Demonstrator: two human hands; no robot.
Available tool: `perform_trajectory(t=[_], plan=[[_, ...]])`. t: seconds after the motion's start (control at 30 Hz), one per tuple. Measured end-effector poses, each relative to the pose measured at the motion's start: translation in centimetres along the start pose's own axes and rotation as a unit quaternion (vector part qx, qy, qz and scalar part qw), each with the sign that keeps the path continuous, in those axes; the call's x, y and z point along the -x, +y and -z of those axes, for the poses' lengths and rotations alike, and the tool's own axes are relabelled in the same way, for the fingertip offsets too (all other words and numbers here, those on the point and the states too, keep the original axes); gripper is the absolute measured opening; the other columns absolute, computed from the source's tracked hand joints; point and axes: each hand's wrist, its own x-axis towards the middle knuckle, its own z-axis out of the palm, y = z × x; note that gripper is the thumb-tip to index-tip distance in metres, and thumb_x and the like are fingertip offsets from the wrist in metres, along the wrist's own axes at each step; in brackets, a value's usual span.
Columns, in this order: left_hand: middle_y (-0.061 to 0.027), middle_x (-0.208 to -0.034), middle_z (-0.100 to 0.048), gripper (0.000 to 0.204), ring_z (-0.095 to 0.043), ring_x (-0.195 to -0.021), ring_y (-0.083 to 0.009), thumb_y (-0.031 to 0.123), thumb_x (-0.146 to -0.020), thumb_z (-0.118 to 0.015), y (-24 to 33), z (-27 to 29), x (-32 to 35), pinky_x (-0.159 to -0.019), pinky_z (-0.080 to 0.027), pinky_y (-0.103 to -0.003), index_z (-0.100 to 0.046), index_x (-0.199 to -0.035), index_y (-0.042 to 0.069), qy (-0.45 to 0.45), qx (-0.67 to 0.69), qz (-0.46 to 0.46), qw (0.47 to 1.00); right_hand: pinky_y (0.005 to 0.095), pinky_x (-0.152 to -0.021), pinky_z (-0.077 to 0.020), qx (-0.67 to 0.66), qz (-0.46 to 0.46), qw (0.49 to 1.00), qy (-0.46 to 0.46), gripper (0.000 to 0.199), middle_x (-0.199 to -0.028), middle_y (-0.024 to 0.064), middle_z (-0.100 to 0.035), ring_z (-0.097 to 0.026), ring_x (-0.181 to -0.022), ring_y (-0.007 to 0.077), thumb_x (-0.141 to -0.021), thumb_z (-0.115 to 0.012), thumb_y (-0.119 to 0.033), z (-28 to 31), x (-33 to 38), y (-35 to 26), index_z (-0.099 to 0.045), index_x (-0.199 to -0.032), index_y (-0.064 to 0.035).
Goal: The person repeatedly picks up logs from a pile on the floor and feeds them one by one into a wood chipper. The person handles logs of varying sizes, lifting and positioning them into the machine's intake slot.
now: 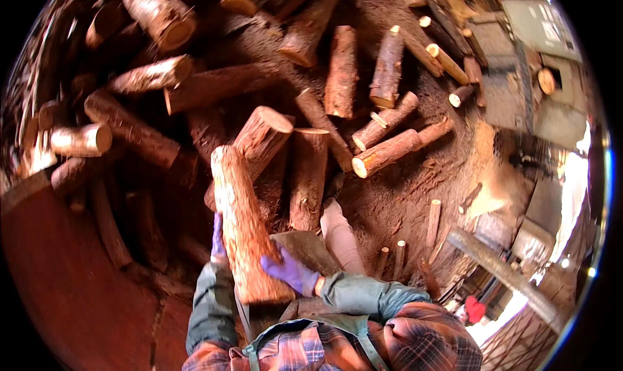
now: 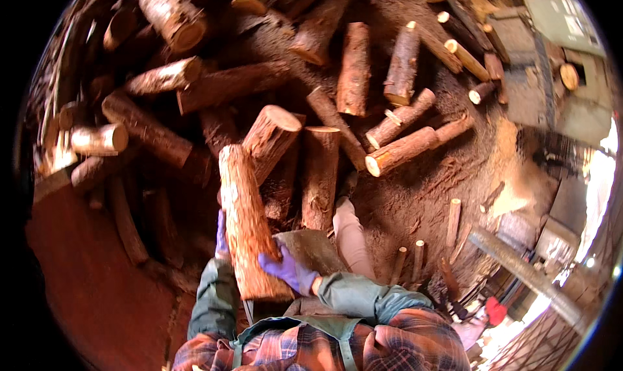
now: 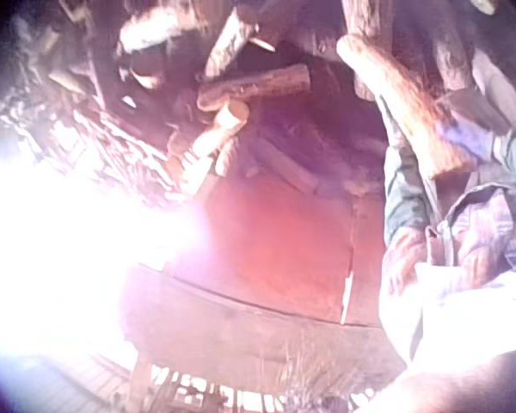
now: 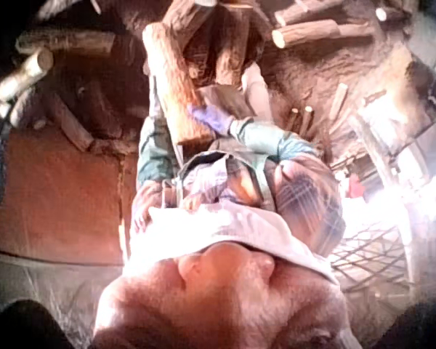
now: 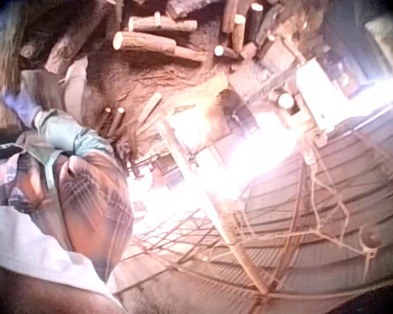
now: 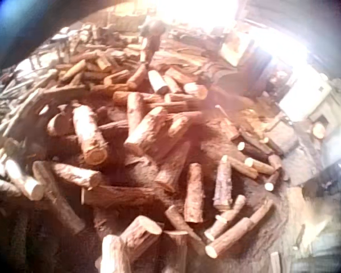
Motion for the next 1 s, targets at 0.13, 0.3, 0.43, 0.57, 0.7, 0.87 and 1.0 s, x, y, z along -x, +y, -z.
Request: perform_trajectory(t=[0.13,0.3,0.43,0.57,0.7,0.87,1.0], plan=[[-0.0131,-0.142,-0.053,0.073,-0.052,-0.128,-0.0301,0.061,-0.096,-0.046,-4.6,-6.3,2.5,-0.112,-0.037,-0.047,-0.045,-0.145,0.006,0.041,-0.054,0.062,0.996,0.0331,-0.111,-0.034,-0.024,0.067,0.996,-0.059,0.099,-0.141,0.0127,-0.047,-0.042,-0.132,0.0208,-0.086,-0.076,-0.038,4.9,5.6,0.6,-0.014,-0.155,-0.0052],[-0.0088,-0.145,-0.049,0.064,-0.048,-0.132,-0.0239,0.046,-0.098,-0.054,-11.1,-20.6,-2.9,-0.114,-0.035,-0.041,-0.041,-0.147,0.006,-0.067,-0.175,0.064,0.98,0.0342,-0.111,-0.0346,-0.006,0.314,0.949,0.002,0.101,-0.144,0.0141,-0.045,-0.043,-0.132,0.022,-0.082,-0.078,-0.049,14.3,9.7,-8.0,-0.022,-0.153,-0.0035],[-0.0124,-0.144,-0.046,0.078,-0.047,-0.131,-0.0227,0.044,-0.094,-0.06,-18.5,-43.9,-7.0,-0.113,-0.034,-0.039,-0.029,-0.152,0.002,-0.236,-0.496,-0.095,0.83,0.0365,-0.112,-0.0344,-0.104,0.385,0.91,0.114,0.101,-0.142,0.0141,-0.047,-0.046,-0.129,0.0227,-0.082,-0.079,-0.047,22.5,21.5,-18.6,-0.022,-0.152,-0.0008],[-0.0159,-0.151,-0.039,0.087,-0.04,-0.137,-0.0248,0.042,-0.093,-0.058,-26.9,-66.5,-10.6,-0.114,-0.029,-0.036,-0.016,-0.155,-0.003,-0.46,-0.569,-0.142,0.667,0.0395,-0.108,-0.0396,-0.137,0.578,0.8,0.08,0.087,-0.134,0.0124,-0.056,-0.055,-0.12,0.0238,-0.086,-0.069,-0.053,32.3,34.3,-32.2,-0.032,-0.147,-0.0037],[-0.0122,-0.153,-0.038,0.073,-0.035,-0.141,-0.0232,0.033,-0.096,-0.06,-34.0,-80.4,-9.0,-0.116,-0.026,-0.035,-0.028,-0.152,-0.001,-0.485,-0.612,-0.185,0.597,0.0413,-0.102,-0.0457,-0.176,0.626,0.757,-0.059,0.075,-0.124,0.0115,-0.063,-0.062,-0.111,0.0261,-0.091,-0.055,-0.064,46.8,45.0,-48.7,-0.047,-0.139,-0.0065],[-0.0144,-0.135,-0.058,0.053,-0.057,-0.123,-0.0247,0.025,-0.099,-0.059,-39.0,-72.5,-15.5,-0.109,-0.043,-0.037,-0.043,-0.144,0.002,-0.485,-0.649,-0.072,0.582,0.0376,-0.115,-0.0296,-0.005,0.524,0.516,0.678,0.093,-0.152,0.0215,-0.038,-0.038,-0.141,0.0314,-0.085,-0.058,-0.068,71.5,49.6,-59.2,-0.037,-0.148,-0.0025],[-0.0116,-0.128,-0.063,0.043,-0.06,-0.116,-0.0199,0.018,-0.092,-0.07,-35.5,-48.7,-15.6,-0.1,-0.048,-0.034,-0.057,-0.129,0.001,-0.409,-0.797,-0.152,0.418,0.047,-0.111,-0.0354,0.203,0.377,0.521,0.738,0.081,-0.146,0.0244,-0.043,-0.039,-0.137,0.041,-0.086,-0.057,-0.062,70.6,44.5,-60.5,-0.038,-0.147,-0.0112]])
